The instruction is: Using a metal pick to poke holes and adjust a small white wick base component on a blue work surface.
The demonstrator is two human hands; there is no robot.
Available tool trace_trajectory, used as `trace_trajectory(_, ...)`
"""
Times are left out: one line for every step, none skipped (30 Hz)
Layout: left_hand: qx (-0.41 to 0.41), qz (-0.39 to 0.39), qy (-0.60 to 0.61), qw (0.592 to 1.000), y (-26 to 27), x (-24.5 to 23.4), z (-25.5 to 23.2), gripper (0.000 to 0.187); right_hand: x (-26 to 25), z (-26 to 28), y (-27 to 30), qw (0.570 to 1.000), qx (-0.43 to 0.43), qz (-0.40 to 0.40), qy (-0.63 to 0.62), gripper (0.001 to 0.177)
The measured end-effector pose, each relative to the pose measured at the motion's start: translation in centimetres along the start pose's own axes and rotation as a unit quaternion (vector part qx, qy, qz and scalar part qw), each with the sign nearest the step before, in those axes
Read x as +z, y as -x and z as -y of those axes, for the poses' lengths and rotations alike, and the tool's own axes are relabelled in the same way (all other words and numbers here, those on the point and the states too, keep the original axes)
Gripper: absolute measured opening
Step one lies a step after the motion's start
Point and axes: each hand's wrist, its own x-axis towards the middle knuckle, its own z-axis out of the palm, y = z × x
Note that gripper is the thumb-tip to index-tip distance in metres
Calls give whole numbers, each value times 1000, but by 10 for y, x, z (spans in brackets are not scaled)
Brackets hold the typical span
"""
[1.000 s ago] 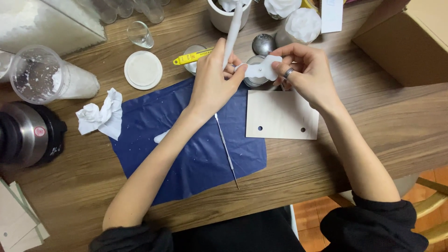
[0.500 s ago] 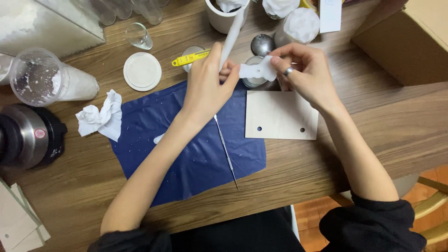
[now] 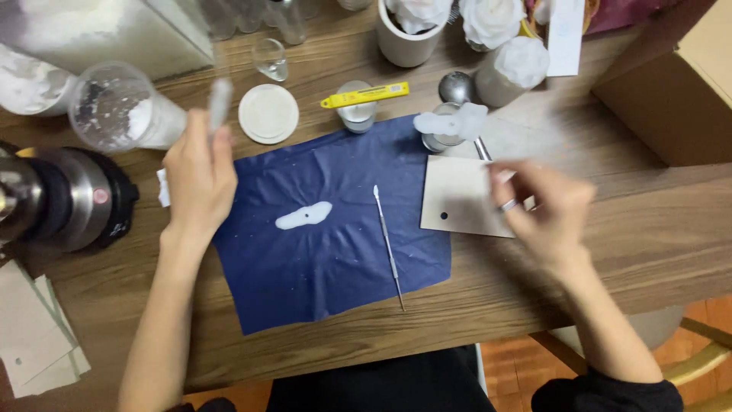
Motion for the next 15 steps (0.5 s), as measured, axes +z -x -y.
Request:
trace_trajectory(-1,-4,-1,1000,-9,4,5,11,10,12,1,1000,-4,0,0,8)
trace_trajectory(49,-8,10,999,-17,6,10,9,21,23,0,1000,-6,10,-10,10)
trace_trajectory(99,-11,20,995,-26,9,15,9,32,35,0,1000,-7,21,-19,16)
trace_trajectory(93,-16,16,995,-35,8,12,9,41,35,3,999,-14,25,-23,16)
trace_trajectory(64,22,21,997,-44,8,9,10,50,35,5,991,-127,32,2,6)
trace_trajectory(39,59,27,997,-55,8,5,15,59,35,8,970,-238,36,28,9)
trace_trajectory(35,55,23,998,-60,11,6,15,66,40,9,969,-243,36,25,9)
trace_trajectory(28,55,13,998,-66,16,5,11,72,44,11,968,-246,31,26,7)
trace_trajectory(20,56,3,998,-72,20,5,8,77,48,11,968,-249,26,27,6)
trace_trajectory(18,53,3,998,-76,24,10,8,80,50,12,967,-252,27,27,6)
trace_trajectory(61,41,-29,997,-80,28,15,8,82,51,12,968,-250,32,20,6)
trace_trajectory(104,30,-59,992,-84,34,19,9,84,52,13,968,-247,38,15,5)
trace_trajectory(102,28,-58,993,-86,35,21,9,85,51,13,968,-248,40,16,5)
trace_trajectory(129,4,-82,988,-89,37,23,9,85,50,13,968,-248,48,13,6)
trace_trajectory(155,-21,-107,982,-92,38,25,11,86,49,13,967,-247,56,10,6)
